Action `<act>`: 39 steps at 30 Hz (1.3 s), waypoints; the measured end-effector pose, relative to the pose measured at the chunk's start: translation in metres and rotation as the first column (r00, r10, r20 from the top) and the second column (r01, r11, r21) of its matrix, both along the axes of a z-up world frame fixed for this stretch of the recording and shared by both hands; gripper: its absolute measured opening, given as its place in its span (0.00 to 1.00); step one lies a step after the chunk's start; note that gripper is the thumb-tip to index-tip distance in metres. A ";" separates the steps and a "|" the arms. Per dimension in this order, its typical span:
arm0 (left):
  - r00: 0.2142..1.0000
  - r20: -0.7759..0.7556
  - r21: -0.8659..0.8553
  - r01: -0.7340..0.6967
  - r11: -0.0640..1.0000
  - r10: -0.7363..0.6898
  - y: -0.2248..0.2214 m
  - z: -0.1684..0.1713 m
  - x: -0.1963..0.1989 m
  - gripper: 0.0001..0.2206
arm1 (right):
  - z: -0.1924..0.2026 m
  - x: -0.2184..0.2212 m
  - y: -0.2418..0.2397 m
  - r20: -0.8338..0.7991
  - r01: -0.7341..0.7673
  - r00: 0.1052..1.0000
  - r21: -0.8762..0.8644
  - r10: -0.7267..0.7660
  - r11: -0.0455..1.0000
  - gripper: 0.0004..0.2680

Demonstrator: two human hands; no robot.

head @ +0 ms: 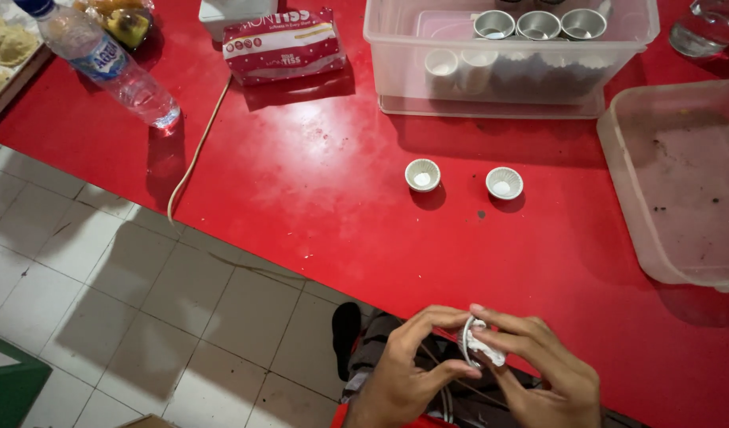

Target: Clean small plastic cups by wiping them with a tissue

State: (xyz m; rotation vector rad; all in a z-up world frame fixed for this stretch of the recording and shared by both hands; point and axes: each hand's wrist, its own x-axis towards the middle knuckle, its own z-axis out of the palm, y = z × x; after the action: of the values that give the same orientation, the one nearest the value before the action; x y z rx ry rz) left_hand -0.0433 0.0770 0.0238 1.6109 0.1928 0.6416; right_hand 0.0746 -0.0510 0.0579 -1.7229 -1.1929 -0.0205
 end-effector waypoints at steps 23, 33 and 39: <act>0.999 -0.046 -0.056 0.016 0.998 -0.019 -0.003 -0.008 0.012 0.18 | -0.025 0.014 -0.013 -0.352 0.036 0.930 -0.196 -0.105 0.980 0.04; 0.999 -0.036 -0.049 -0.030 0.998 0.029 0.003 -0.005 0.012 0.19 | -0.029 0.014 -0.022 -0.497 -0.074 0.865 0.003 0.066 0.997 0.14; 1.000 0.003 -0.054 -0.023 0.998 0.023 0.000 -0.005 0.012 0.20 | -0.031 0.024 -0.029 -0.354 -0.116 0.933 -0.125 0.065 0.985 0.14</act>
State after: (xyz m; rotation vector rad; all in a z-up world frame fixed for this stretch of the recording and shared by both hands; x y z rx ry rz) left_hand -0.0312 0.0774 0.0192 1.5573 0.2250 0.6515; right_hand 0.0990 -0.0802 0.0271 -1.7050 -1.0243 0.4216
